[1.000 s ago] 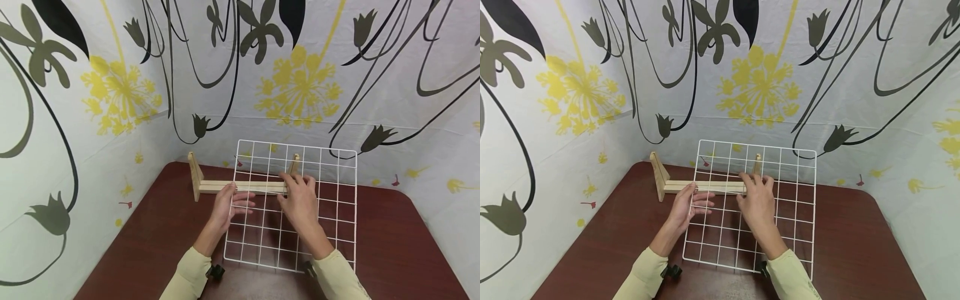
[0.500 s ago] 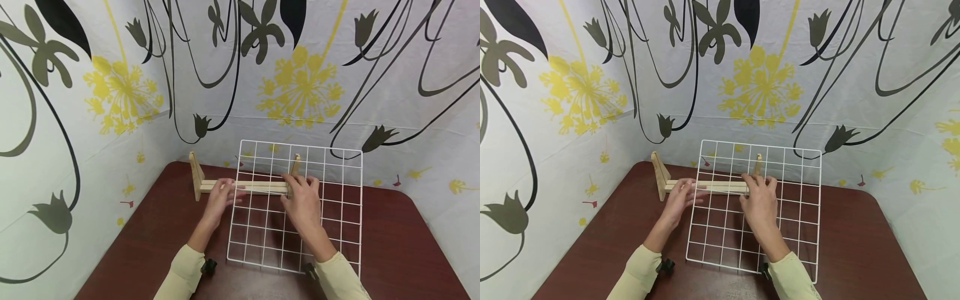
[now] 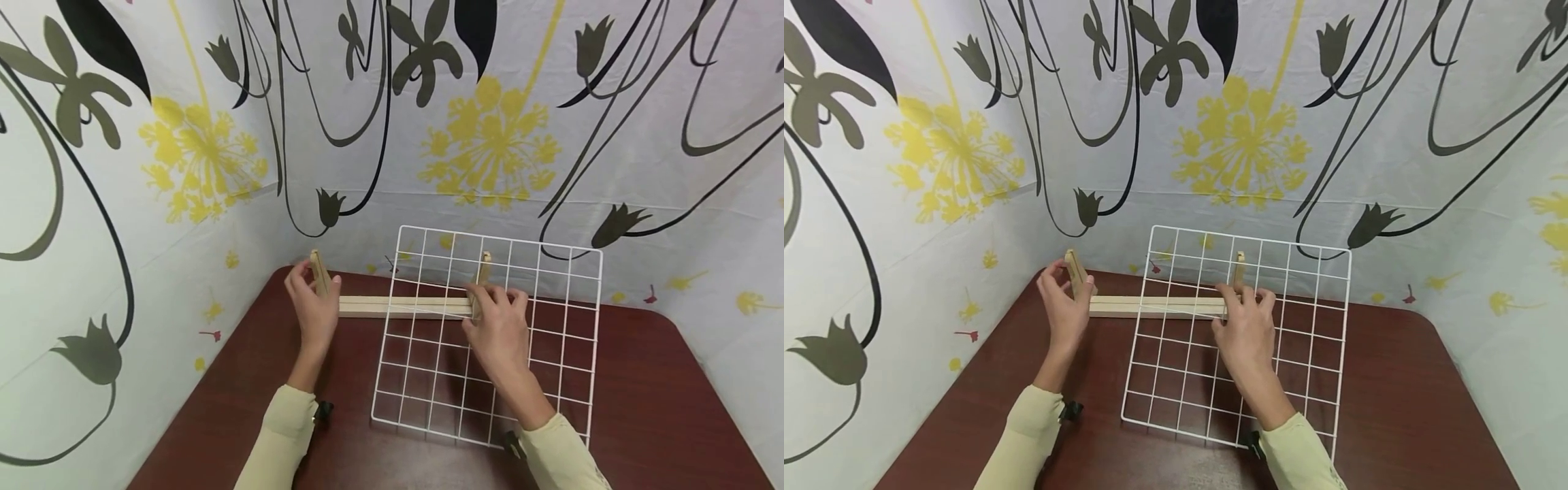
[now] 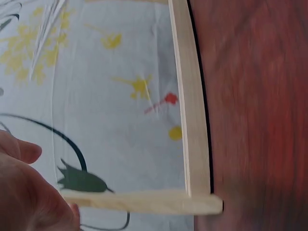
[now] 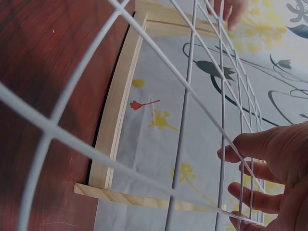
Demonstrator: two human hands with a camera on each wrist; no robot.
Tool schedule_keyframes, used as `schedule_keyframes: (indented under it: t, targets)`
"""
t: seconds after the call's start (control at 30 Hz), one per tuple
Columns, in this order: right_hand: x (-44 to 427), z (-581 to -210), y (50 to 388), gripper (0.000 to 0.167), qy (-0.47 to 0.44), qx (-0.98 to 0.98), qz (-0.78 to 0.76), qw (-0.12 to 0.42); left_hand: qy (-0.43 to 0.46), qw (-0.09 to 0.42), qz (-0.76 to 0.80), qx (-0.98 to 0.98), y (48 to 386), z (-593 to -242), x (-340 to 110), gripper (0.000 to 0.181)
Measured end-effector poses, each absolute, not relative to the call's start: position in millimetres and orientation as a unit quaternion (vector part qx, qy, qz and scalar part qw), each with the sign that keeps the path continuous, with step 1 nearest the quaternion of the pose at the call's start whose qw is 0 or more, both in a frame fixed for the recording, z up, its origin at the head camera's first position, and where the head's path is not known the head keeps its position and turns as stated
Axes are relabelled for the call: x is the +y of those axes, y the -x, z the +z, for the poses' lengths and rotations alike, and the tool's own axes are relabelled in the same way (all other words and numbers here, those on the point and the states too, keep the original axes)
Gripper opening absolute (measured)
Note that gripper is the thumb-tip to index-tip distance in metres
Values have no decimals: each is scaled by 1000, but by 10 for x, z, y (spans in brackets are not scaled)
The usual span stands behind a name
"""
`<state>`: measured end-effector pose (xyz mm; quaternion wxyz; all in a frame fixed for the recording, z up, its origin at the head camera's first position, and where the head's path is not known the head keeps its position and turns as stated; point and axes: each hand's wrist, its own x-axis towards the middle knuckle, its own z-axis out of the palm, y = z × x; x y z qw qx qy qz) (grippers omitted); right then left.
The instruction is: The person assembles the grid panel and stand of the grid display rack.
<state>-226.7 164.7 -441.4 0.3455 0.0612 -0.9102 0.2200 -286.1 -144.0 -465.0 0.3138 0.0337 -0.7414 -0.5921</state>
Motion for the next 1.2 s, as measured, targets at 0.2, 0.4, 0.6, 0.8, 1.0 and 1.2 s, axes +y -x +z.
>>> schedule_keyframes:
  t: [0.2, 0.4, 0.6, 0.8, 1.0, 1.2]
  targets:
    - [1650, -4419, 2258, 66, -67, -909, 217, 350, -37, 260, -538, -801, 2976, -4714, -1706, 80]
    - [1655, -4415, 2248, 65, -68, -908, 217, 352, -23, 142, -498, -855, 3081, -4809, -1908, 83]
    - [1650, -4393, 2243, 65, -74, -906, 215, 356, -25, 59, -476, -877, 3157, -4887, -1968, 78]
    - [1660, -4380, 2227, 64, -72, -906, 214, 357, -34, 73, -439, -895, 3217, -4945, -1908, 57]
    - [1662, -4366, 2218, 64, -74, -904, 215, 362, -43, 99, -378, -920, 3237, -4974, -1865, 47]
    - [1660, -4345, 2208, 63, -80, -901, 213, 370, -52, 101, -351, -930, 3242, -4997, -1830, 38]
